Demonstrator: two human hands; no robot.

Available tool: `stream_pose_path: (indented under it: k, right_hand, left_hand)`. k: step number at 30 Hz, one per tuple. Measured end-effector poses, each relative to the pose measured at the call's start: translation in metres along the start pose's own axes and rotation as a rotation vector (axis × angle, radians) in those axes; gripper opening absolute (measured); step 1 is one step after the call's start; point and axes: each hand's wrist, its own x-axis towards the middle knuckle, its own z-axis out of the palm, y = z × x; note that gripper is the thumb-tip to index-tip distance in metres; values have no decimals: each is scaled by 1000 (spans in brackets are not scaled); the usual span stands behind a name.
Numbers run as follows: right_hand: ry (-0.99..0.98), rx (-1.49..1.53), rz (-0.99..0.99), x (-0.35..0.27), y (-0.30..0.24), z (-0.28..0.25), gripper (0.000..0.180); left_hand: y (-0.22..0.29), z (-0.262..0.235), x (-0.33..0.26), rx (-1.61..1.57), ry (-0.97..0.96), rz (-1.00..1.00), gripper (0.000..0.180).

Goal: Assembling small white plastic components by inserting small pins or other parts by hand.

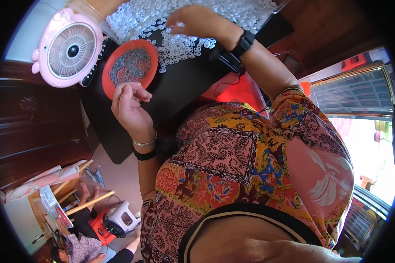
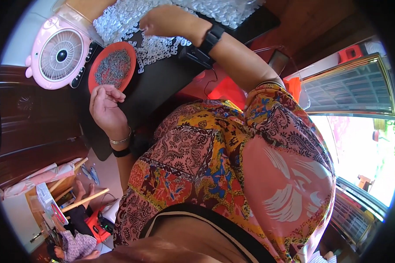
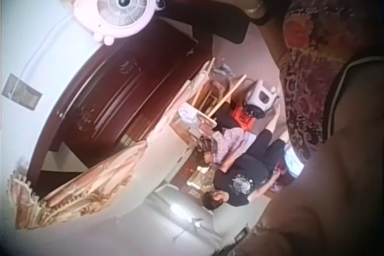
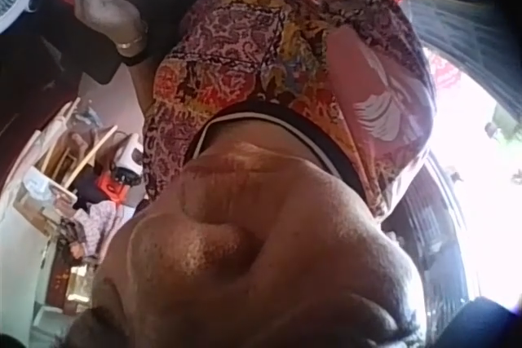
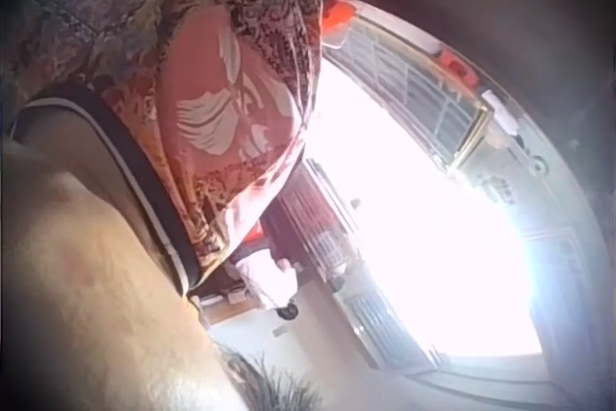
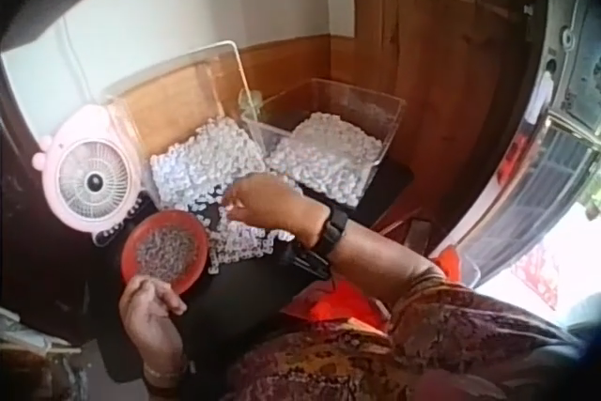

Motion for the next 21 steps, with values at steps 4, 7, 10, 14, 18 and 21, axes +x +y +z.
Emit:
stream_pose_path:
  k: [4,7,10,14,18,21]
  right_hand:
    - [-600,-139,165,0,-28,4,20]
    - [-505,-248,42,3,-13,18,12]
    - [-442,-231,26,5,-1,27,12]
    - [-366,-142,72,-1,8,35,14]
    - [-433,608,176,-1,-21,13,23]
    - [-470,1009,307,-4,-45,3,18]
  left_hand:
    - [-2,-14,-5,50,52,-6,23]
    - [-9,-14,0,71,87,-17,24]
    - [-15,-11,2,77,86,-51,26]
    - [-18,-10,3,15,23,-125,26]
    - [-20,-9,-1,92,7,-142,25]
    - [-20,-7,0,138,-92,-159,26]
